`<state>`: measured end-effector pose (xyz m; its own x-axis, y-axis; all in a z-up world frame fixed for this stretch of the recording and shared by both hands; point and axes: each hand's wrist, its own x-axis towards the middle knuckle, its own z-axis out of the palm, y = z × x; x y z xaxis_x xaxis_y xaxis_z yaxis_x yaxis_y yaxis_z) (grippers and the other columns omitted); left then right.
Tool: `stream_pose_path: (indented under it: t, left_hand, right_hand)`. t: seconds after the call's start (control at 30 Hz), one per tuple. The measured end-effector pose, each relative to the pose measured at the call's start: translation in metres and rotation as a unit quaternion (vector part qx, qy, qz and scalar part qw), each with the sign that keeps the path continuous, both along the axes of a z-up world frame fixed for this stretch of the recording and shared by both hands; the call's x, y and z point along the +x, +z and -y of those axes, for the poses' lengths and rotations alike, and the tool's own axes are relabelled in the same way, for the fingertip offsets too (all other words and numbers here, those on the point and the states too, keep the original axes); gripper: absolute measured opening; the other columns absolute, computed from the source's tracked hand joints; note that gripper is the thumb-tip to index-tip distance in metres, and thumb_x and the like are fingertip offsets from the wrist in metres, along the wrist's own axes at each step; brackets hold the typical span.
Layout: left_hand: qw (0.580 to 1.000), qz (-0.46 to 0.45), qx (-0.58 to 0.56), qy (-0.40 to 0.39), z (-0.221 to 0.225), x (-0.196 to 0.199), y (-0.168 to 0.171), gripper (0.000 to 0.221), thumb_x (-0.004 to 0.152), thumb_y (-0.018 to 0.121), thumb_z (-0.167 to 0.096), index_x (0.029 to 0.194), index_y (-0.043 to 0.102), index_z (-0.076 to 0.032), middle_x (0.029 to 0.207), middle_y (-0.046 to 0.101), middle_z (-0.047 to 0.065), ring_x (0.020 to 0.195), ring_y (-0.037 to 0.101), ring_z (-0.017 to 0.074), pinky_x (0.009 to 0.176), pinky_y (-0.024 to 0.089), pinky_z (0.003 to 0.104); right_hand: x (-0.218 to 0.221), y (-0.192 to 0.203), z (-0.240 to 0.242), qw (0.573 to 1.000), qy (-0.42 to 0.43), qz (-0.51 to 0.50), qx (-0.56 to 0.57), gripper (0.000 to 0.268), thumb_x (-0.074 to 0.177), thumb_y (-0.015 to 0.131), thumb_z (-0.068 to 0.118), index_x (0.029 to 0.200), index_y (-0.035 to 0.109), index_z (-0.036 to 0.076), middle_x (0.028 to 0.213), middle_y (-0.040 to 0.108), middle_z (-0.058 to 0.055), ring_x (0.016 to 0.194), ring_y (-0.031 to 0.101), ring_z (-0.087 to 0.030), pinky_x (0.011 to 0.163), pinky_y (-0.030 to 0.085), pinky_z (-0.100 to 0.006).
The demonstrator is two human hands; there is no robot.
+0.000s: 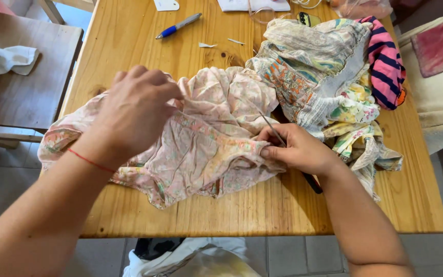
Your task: Using a small tool to carefully remove a tag or loose threads from a floral garment on a wooden table
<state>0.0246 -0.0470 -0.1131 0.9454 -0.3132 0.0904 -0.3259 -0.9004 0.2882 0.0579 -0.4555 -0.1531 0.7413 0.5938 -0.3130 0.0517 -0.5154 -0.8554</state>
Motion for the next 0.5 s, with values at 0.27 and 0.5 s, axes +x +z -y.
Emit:
stream_pose_path:
  t: [0.27,0.5]
  left_hand:
    - [0.975,0.058,-0.076,-0.199,0.051,-0.004,-0.044,0.013,0.102,0.080,-0.034,0.107,0.084,-0.023,0.105,0.075,0.005,0.102,0.070,0.0391,0.091,0.051,0.061]
    - [0.975,-0.018,-0.140,-0.173,0.044,-0.005,-0.066,0.023,0.099,0.088,-0.032,0.113,0.075,-0.020,0.110,0.078,0.006,0.119,0.078,0.0388,0.100,0.058,0.053]
  right_hand:
    - [-0.002,0.000,0.003,0.999,-0.003,0.012,-0.047,0.012,0.096,0.093,0.012,0.107,0.091,0.009,0.105,0.085,0.004,0.093,0.067,-0.006,0.080,0.053,-0.027]
    - [-0.012,0.034,-0.020,0.989,-0.052,0.115,-0.075,0.016,0.102,0.093,0.019,0.115,0.097,0.011,0.091,0.093,-0.009,0.088,0.082,-0.016,0.084,0.067,-0.036]
